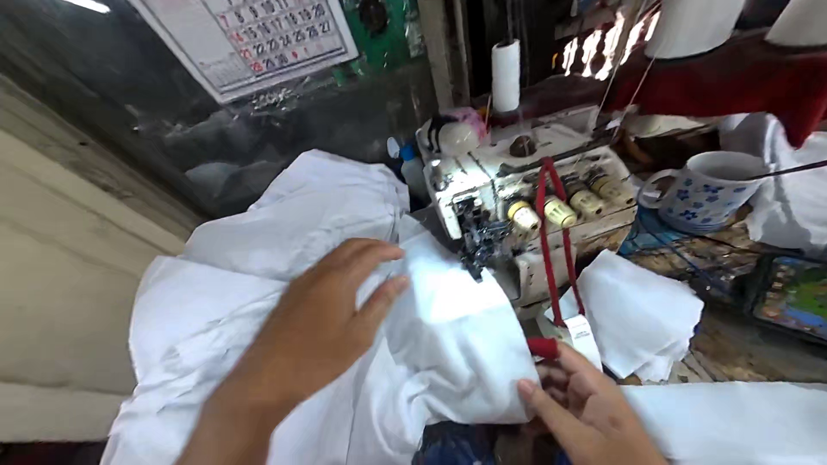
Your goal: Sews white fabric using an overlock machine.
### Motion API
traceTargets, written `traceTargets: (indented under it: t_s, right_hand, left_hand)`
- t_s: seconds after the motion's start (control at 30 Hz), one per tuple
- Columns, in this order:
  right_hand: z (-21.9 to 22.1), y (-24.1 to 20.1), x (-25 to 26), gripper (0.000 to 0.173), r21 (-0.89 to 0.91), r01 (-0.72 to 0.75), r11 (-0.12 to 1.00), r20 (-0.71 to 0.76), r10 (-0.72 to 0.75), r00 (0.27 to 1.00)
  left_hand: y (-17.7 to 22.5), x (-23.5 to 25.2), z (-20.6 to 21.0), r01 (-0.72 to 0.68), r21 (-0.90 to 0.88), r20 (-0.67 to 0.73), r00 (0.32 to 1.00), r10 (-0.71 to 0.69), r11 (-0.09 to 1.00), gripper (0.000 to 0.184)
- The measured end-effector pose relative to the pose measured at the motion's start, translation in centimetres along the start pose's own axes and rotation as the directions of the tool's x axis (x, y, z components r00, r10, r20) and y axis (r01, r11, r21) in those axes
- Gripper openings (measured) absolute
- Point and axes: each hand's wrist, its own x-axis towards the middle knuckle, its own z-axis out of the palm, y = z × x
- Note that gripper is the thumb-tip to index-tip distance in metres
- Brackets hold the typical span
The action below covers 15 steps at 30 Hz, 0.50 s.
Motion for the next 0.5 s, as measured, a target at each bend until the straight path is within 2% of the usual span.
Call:
traceTargets:
  t_s: [0.07, 0.17, 0.27, 0.37, 0.43, 0.5]
  right_hand:
    - [-0.5, 0.0, -0.1, 0.039, -0.036, -0.004, 0.999, -0.02, 0.004, 1.0]
    - [-1.1, -0.2, -0.1, 0.037, -0.086, 0.0, 0.996, -0.018, -0.001, 1.0]
    - [-1.6, 0.6, 0.1, 0.035, -0.15, 0.017, 0.989, -0.028, -0.022, 0.999]
    - [-1.7, 1.3, 0.2, 0.041, -0.256, 0.094, 0.962, -0.096, -0.122, 0.988]
    - [-1.5, 0.4, -0.3, 0.042, -0.309, 0.19, 0.932, -0.162, -0.249, 0.955]
    - [-0.1, -1.4, -1.1, 0.034, -0.168, 0.296, 0.94, -0.151, -0.321, 0.935]
  left_hand:
    - [-0.6, -1.7, -2.4, 0.004, 0.037, 0.022, 1.0, -0.004, 0.999, 0.032]
    - [-2.0, -5.1, -2.8, -0.039, 0.033, 0.208, 0.978, 0.031, 0.999, 0.031]
    - [-2.0, -6.1, 0.2, -0.121, -0.041, 0.333, 0.934, 0.128, 0.992, 0.021]
    - [-1.3, -5.6, 4.1, -0.191, 0.006, 0.486, 0.859, 0.164, 0.982, 0.022]
    - [-1.3, -5.3, 4.0, -0.266, -0.059, 0.498, 0.828, 0.26, 0.962, 0.008]
    - [-0.7, -4.9, 2.5, -0.367, -0.175, 0.42, 0.812, 0.406, 0.914, 0.016]
